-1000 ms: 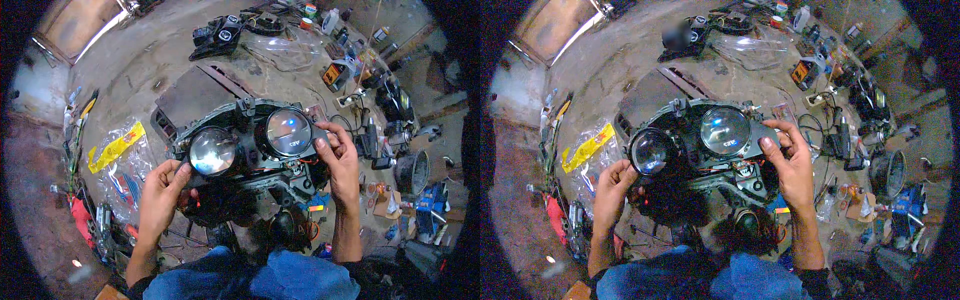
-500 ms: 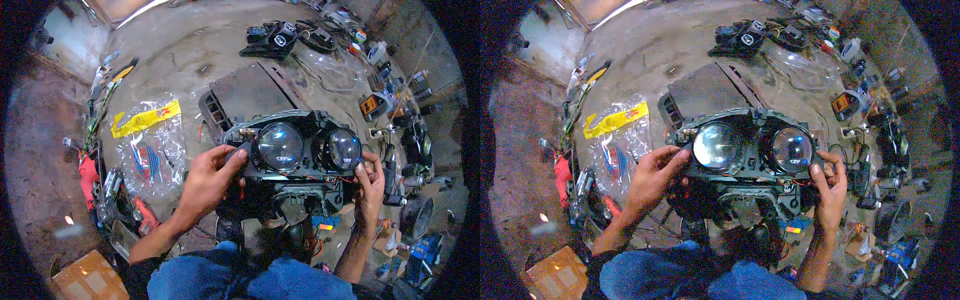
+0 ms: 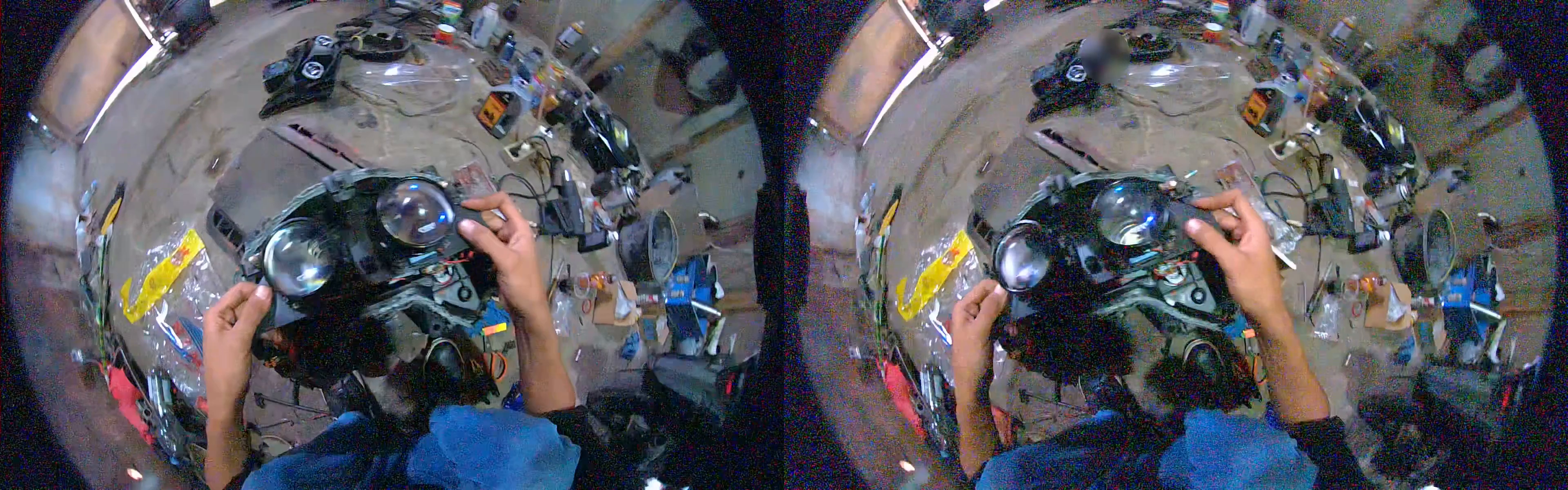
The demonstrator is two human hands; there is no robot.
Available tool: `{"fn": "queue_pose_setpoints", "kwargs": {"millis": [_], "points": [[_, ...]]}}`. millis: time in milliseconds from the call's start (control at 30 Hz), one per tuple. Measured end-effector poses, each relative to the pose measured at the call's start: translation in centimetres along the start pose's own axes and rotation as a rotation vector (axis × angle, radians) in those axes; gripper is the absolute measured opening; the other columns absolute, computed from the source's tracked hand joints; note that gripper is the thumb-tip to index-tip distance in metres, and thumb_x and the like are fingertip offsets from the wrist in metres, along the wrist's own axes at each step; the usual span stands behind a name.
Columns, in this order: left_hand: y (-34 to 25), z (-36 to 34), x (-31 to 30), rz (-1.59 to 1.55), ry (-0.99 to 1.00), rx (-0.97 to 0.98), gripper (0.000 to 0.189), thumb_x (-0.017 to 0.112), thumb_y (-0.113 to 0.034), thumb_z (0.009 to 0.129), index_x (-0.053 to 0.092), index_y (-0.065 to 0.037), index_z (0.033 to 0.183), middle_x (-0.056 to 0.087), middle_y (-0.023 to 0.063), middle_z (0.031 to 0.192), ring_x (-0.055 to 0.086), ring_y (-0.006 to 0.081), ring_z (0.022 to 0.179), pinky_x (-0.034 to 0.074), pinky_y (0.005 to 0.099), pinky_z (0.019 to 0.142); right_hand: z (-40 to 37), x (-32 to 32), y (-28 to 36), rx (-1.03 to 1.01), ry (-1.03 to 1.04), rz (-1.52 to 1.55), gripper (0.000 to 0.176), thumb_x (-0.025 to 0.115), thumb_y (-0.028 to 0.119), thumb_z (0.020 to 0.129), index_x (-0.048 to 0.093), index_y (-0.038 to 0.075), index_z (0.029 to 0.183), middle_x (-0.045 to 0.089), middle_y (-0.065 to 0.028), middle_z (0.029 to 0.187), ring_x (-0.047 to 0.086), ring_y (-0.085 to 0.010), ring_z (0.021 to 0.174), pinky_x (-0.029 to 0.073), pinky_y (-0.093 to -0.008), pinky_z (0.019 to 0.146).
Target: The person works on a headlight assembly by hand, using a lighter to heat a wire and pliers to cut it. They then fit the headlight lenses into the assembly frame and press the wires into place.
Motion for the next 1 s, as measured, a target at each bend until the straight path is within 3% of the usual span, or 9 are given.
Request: {"fn": "queue_pose_setpoints", "kwargs": {"millis": [100, 233, 333, 467, 500, 633, 733, 900, 1000], "points": [[-1.4, -0.6, 0.6, -0.038, -0.017, -0.082, 0.023, 0.065, -0.024, 0.109, 0.069, -0.003, 0.100, 0.066, -0.0008, 0.074, 0.058, 0.0075, 0.054, 0.044, 0.0240, 0.050, 0.1, 0.0, 0.1, -0.012, 0.025, 0.017, 0.033, 0.076, 0.016, 0.099, 0.060, 0.004, 0.125, 0.077, -0.0089, 0.104, 0.069, -0.0102, 0.090, 0.054, -0.0257, 0.080], [-1.8, -0.9, 0.9, -0.007, -0.024, -0.022, 0.025, 0.063, -0.024, 0.110, 0.069, -0.002, 0.102, 0.066, 0.0000, 0.072, 0.059, 0.0070, 0.053, 0.044, 0.0244, 0.050, 0.0, -0.8, 0.4, 0.022, 0.066, -0.012, 0.035, 0.076, 0.015, 0.101, 0.062, 0.005, 0.132, 0.072, -0.0022, 0.100, 0.064, -0.0076, 0.087, 0.052, -0.0238, 0.081], [-1.3, -1.0, 0.8, 0.004, -0.053, -0.024, 0.026, 0.061, -0.025, 0.111, 0.069, -0.002, 0.103, 0.065, 0.0000, 0.072, 0.059, 0.0074, 0.054, 0.044, 0.0245, 0.051, -1.2, -1.1, 0.6, -0.208, -0.185, -0.054, 0.035, 0.074, 0.014, 0.102, 0.063, 0.004, 0.133, 0.069, -0.0010, 0.103, 0.061, -0.0053, 0.091, 0.051, -0.0234, 0.082], [0.0, -0.9, -0.3, 0.027, -0.001, -0.093, 0.036, 0.059, -0.036, 0.111, 0.070, -0.003, 0.103, 0.069, 0.0013, 0.074, 0.058, 0.0095, 0.054, 0.043, 0.0263, 0.051, -5.5, -1.9, 2.9, -0.452, -0.369, -0.617, 0.026, 0.081, 0.010, 0.089, 0.075, 0.006, 0.113, 0.067, -0.0054, 0.097, 0.063, -0.0207, 0.091, 0.051, -0.0345, 0.085], [0.0, -0.8, -0.1, -0.045, 0.016, -0.073, 0.037, 0.056, -0.036, 0.112, 0.069, -0.002, 0.105, 0.070, 0.0033, 0.077, 0.059, 0.0107, 0.056, 0.043, 0.0266, 0.052, -6.2, -1.6, 2.6, -0.475, -0.309, -0.663, 0.017, 0.083, 0.009, 0.083, 0.080, 0.008, 0.100, 0.065, -0.0077, 0.094, 0.061, -0.0284, 0.092, 0.050, -0.0396, 0.085], [-0.3, -0.7, -0.2, -0.121, 0.072, -0.087, 0.034, 0.059, -0.034, 0.109, 0.068, -0.002, 0.107, 0.069, 0.0051, 0.082, 0.059, 0.0117, 0.061, 0.045, 0.0266, 0.057, -7.7, -0.2, 0.7, -0.560, -0.206, -0.753, 0.026, 0.086, 0.006, 0.074, 0.082, 0.012, 0.099, 0.056, -0.0044, 0.086, 0.053, -0.0278, 0.086, 0.045, -0.0411, 0.078], [-0.8, -0.9, 0.2, -0.124, 0.050, -0.094, 0.034, 0.060, -0.036, 0.108, 0.067, -0.002, 0.109, 0.067, 0.0036, 0.082, 0.058, 0.0121, 0.061, 0.046, 0.0273, 0.057, -7.5, 0.0, -0.4, -0.595, -0.166, -0.773, 0.030, 0.088, 0.009, 0.066, 0.077, 0.012, 0.094, 0.055, -0.0053, 0.092, 0.052, -0.0286, 0.091, 0.041, -0.0431, 0.077], [-2.2, -2.3, -0.1, -0.076, -0.107, -0.157, 0.034, 0.065, -0.036, 0.107, 0.065, -0.002, 0.114, 0.067, 0.0059, 0.086, 0.065, 0.0150, 0.071, 0.054, 0.0270, 0.067, -7.0, 0.6, -0.1, -0.547, -0.124, -0.792, 0.027, 0.088, 0.013, 0.066, 0.078, 0.012, 0.090, 0.050, -0.0040, 0.090, 0.048, -0.0276, 0.089, 0.038, -0.0430, 0.077], [-3.5, -3.2, -1.8, 0.155, -0.103, -0.128, 0.032, 0.057, -0.028, 0.112, 0.065, 0.001, 0.125, 0.065, 0.0052, 0.098, 0.064, 0.0138, 0.083, 0.052, 0.0291, 0.076, -7.1, 0.8, -0.4, -0.496, -0.121, -0.848, 0.024, 0.089, 0.020, 0.069, 0.080, 0.016, 0.091, 0.048, -0.0021, 0.089, 0.046, -0.0266, 0.089, 0.035, -0.0450, 0.078]]}}
Point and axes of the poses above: each hand's wrist, its own z-axis towards the middle knuckle, its own x-axis out of the palm, y = z × x, the point moved 3 cm from there along z, towards the middle knuckle
